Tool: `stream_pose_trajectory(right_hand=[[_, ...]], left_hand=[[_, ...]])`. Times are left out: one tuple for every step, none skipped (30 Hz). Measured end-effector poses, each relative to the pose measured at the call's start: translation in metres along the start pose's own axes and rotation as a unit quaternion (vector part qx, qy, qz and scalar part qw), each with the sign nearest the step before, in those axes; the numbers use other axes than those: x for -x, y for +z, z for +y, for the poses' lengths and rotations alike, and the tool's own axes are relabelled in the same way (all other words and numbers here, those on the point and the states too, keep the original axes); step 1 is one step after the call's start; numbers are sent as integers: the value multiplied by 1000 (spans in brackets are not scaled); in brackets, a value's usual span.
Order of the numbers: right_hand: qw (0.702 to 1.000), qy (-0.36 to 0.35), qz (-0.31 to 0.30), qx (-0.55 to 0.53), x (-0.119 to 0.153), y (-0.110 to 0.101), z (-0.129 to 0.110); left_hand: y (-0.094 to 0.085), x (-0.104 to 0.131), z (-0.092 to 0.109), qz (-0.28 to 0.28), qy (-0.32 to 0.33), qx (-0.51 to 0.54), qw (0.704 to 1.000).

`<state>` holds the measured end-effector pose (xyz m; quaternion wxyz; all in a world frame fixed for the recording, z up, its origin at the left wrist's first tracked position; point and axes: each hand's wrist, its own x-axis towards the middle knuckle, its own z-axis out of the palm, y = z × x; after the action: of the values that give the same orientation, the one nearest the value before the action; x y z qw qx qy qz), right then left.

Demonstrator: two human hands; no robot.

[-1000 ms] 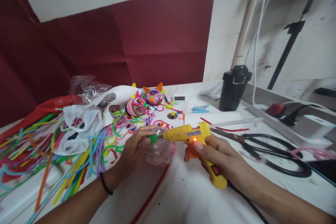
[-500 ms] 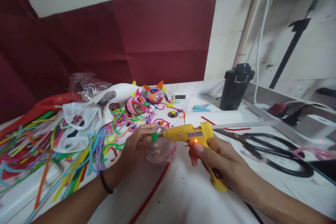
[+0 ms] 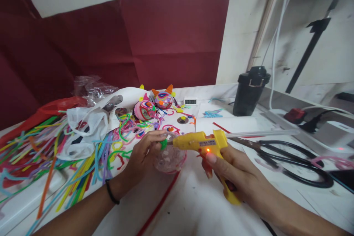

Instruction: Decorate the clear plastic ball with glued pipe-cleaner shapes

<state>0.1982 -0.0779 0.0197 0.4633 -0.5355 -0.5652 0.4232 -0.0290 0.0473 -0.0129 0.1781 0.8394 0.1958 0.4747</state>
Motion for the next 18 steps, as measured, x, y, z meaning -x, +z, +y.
stream_pose_trajectory(right_hand=[[1000,-1,2,-1,0,0,0],[1000,-1,2,-2,1,1,1],[1000,1,0,-2,1,1,1],[1000,3,-3,-2,2,1,1],[1000,5,-7,-1,2,1,2],[1000,7,-12,0,2,1,2],[1000,9,-14,-1,2,1,2],[1000,10,-14,-1,2,1,1],[1000,12,-14,-2,1,1,1],[1000,14,-14,-3,1,2,1],[1000,15,-15,-5,1,2,1],[1000,15,-14,-4,1,2,1],[1000,14,-13,-2,1,2,1],[1000,11,-11,0,1,2,1],[1000,7,-9,2,2,2,1],[1000,4,-7,3,2,2,2],[1000,3,-7,1,3,2,2],[1000,4,-6,-2,3,3,2]], left_hand=[[0,0,0,-2,-1,-1,1000],[0,0,0,-3,-2,-2,1000],[-1,0,1,-4,-4,-2,1000],[-1,-1,0,-3,-6,-2,1000],[-1,-1,0,-1,-8,-2,1000],[-1,-1,0,1,-8,-1,1000],[-1,-1,0,2,-7,0,1000],[-1,-1,-1,2,-7,1,1000],[0,-1,-1,1,-7,2,1000],[0,-1,-1,1,-7,3,1000],[0,-1,-1,0,-8,4,1000],[0,-1,-1,-1,-9,4,1000],[0,-1,-1,-1,-11,4,1000],[0,-1,-1,1,-12,3,1000],[0,-1,-1,2,-13,3,1000],[0,-1,-1,3,-14,4,1000],[0,-2,-1,5,-13,5,1000],[0,-2,-1,7,-11,6,1000]])
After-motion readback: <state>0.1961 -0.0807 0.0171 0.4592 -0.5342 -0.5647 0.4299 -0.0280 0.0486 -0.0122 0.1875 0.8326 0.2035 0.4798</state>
